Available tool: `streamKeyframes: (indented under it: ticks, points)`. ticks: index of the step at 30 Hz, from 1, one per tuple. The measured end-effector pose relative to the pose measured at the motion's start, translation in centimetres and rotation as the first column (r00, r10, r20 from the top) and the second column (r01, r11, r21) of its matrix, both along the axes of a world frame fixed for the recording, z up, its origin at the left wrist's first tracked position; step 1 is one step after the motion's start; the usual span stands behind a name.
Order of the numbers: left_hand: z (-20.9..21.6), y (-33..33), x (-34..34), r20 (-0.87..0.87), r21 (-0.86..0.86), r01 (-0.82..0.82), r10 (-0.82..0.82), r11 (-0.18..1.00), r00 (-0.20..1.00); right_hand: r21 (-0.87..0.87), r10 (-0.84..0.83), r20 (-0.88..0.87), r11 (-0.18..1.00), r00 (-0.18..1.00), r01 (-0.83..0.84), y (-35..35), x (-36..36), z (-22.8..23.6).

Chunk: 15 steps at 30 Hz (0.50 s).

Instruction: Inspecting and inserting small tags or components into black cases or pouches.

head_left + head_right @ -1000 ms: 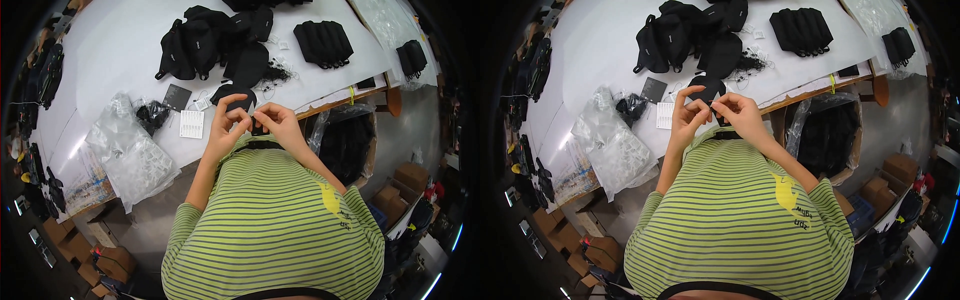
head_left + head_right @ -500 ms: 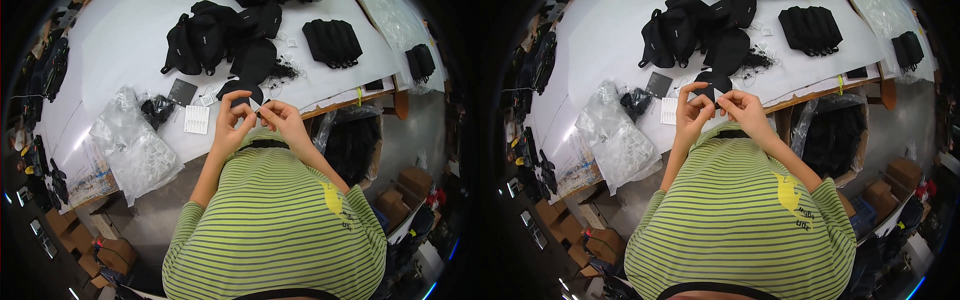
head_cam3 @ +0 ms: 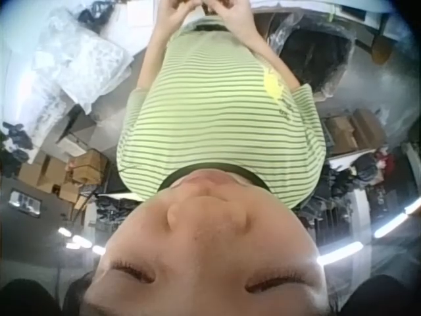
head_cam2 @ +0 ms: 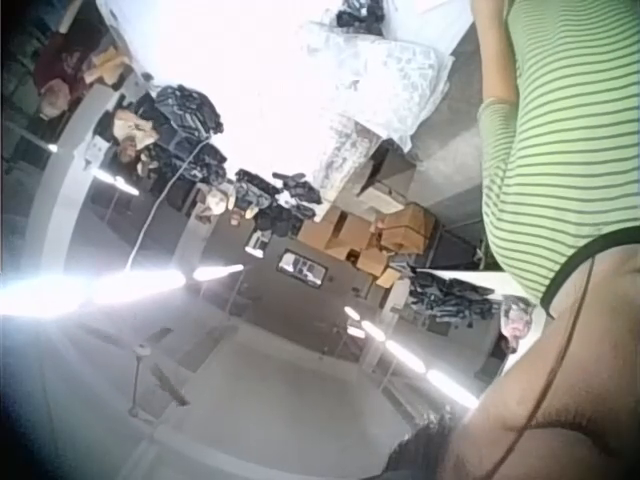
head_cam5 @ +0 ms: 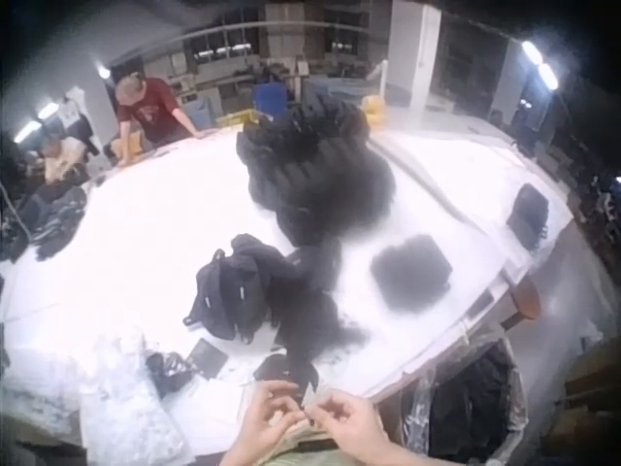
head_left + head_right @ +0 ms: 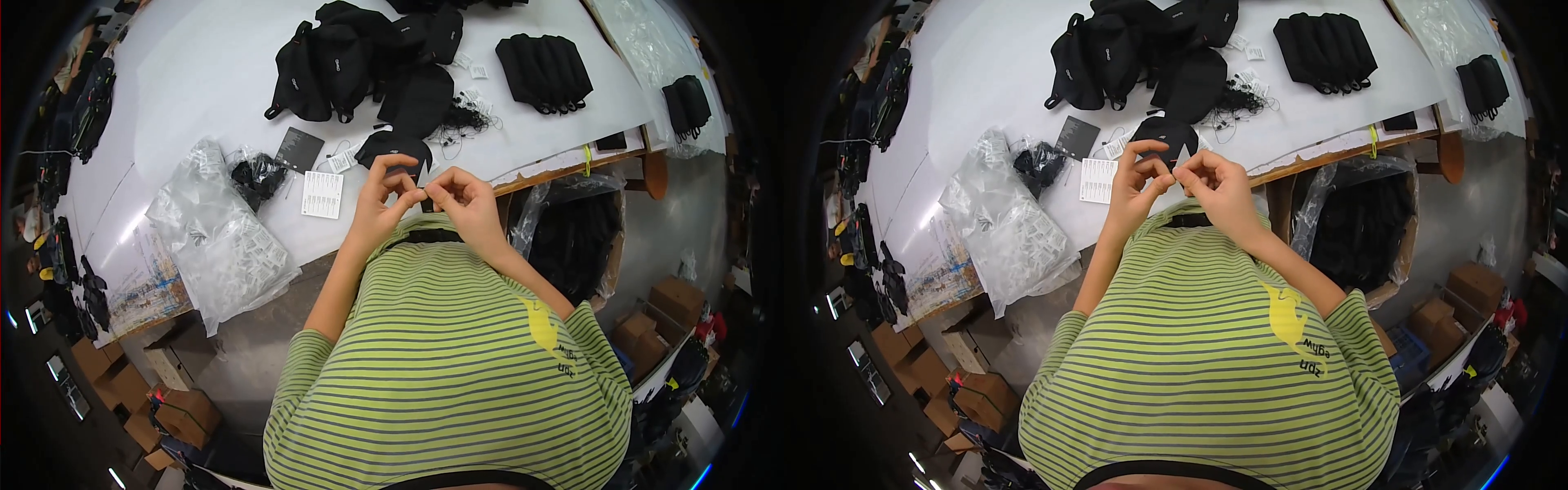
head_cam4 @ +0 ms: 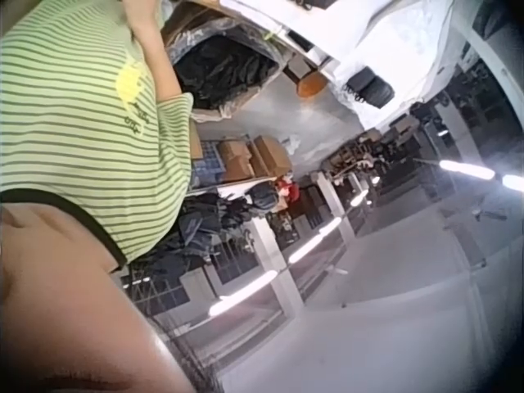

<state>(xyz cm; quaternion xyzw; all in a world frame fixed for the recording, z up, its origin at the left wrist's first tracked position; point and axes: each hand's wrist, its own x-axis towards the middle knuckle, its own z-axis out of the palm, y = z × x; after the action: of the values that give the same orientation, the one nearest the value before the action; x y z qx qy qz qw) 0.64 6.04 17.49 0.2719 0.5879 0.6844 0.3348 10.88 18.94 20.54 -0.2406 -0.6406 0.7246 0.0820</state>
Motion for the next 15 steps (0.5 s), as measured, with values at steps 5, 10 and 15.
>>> streamKeyframes:
  ticks: [5,10,15]
  points:
    - [-3.2,-1.1,0.0,-0.165,-0.124,-0.015,-0.006,0.992,0.986,0.016,0.123,0.023,0.992,0.992,-0.124,0.9,0.0,0.2]
    - [-8.4,-2.0,-1.2,-0.739,-0.366,-0.329,-0.057,0.871,0.671,-0.123,0.092,0.031,0.989,0.995,-0.088,1.8,-0.6,-0.4]
    - [-9.0,-0.6,-3.6,-0.831,-0.253,-0.355,-0.015,0.9,0.556,0.709,-0.042,0.248,0.688,0.968,-0.152,3.4,-0.7,-0.6]
